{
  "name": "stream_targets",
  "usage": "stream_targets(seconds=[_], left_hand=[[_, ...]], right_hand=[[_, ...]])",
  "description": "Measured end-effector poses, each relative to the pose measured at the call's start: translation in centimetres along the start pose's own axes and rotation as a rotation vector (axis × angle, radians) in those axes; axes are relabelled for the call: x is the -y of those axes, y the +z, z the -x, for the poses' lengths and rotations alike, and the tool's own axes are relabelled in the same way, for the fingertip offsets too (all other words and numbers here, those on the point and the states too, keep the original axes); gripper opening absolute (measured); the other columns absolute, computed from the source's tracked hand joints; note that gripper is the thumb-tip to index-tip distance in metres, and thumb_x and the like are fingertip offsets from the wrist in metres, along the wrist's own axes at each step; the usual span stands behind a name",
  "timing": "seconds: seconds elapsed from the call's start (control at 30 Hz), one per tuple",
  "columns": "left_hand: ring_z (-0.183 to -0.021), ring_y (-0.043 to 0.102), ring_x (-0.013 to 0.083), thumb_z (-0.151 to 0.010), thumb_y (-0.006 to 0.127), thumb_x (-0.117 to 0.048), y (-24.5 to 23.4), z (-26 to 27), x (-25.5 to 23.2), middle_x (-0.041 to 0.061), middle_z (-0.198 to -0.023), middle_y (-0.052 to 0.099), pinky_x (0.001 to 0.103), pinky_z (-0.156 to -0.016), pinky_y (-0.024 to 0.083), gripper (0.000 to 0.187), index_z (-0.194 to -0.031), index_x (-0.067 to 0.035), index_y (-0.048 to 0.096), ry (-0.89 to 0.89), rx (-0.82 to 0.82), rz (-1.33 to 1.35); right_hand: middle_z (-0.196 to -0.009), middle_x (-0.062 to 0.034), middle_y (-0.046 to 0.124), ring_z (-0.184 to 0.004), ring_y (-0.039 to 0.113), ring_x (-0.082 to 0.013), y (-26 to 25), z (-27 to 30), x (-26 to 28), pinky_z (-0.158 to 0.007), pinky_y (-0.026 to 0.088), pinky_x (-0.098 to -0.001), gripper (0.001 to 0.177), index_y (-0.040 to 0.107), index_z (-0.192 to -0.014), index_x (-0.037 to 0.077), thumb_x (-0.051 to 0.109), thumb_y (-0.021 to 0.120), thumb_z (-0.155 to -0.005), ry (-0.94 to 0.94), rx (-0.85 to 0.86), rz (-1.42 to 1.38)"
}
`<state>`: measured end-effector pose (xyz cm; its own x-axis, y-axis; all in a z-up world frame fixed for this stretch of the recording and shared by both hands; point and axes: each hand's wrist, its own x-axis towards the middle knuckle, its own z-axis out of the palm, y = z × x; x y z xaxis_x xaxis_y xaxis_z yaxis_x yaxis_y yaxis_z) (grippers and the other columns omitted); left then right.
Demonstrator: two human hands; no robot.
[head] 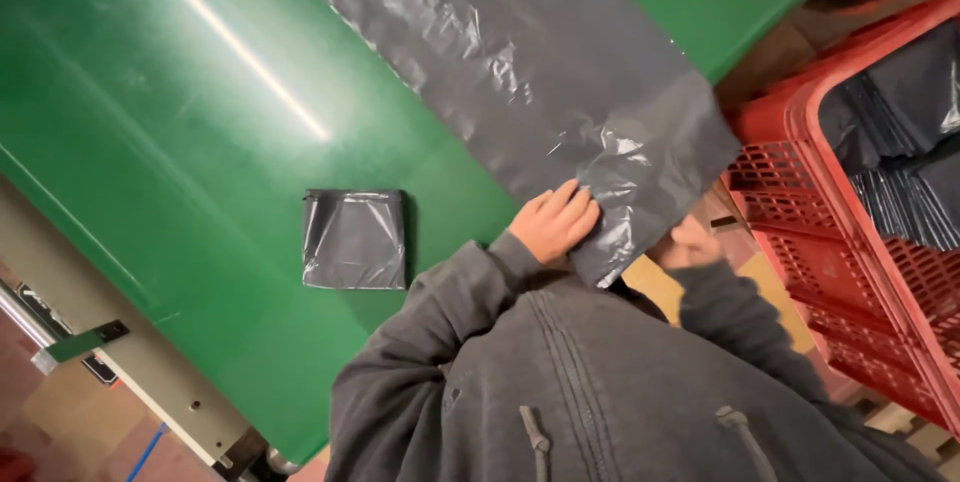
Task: Folding plastic bags coming off a conveyor belt and placing them neatly into a storage basket.
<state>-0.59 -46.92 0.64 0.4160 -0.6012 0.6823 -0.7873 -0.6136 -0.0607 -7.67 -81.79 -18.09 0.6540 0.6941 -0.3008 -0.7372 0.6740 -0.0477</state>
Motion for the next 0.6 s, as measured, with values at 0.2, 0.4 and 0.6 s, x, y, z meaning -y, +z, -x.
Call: stream_targets(seconds=[0.2, 0.4, 0.6], left_hand=[[-0.111, 0.069, 0.0271, -0.095, 0.055, -0.028, -3.6, -2.4, 4.4, -0.003, -0.113, 0.068, 0.04, -0.078, 0.06, 0.037, -0.132, -0.028, 0.064, -0.495, 0.298, 0.757], [-0.089, 0.067, 0.0196, -0.077, 0.067, 0.003, -5.8, -7.2, 16.2, 0.005, -0.098, 0.072, 0.03, -0.084, 0.053, 0.028, -0.105, -0.001, 0.068, -0.928, 0.008, 0.838], [-0.069, 0.063, 0.0177, -0.089, 0.072, -0.036, 7.2, 2.5, 30.5, 0.008, -0.077, 0.073, 0.031, -0.068, 0.053, 0.038, -0.091, 0.002, 0.072, -1.439, -0.155, 0.466]], right_hand=[[-0.154, -0.0302, 0.043, -0.141, 0.044, -0.0406, 10.2, -5.2, 7.1, -0.116, 0.033, -0.0583, 0.079, 0.043, -0.141, -0.008, 0.003, 0.077, -0.071, -0.677, -0.178, 1.187], [-0.155, -0.0232, 0.041, -0.145, 0.04, -0.0353, 24.0, -17.4, 20.3, -0.121, 0.03, -0.039, 0.022, 0.072, -0.114, -0.002, 0.008, 0.058, -0.099, -0.991, -0.358, 1.971], [-0.109, -0.0127, 0.075, -0.096, 0.071, -0.0256, 29.6, -36.0, 26.4, -0.09, 0.055, -0.0333, 0.035, 0.068, -0.116, 0.001, 0.003, 0.073, -0.082, -0.728, -0.353, 1.913]])
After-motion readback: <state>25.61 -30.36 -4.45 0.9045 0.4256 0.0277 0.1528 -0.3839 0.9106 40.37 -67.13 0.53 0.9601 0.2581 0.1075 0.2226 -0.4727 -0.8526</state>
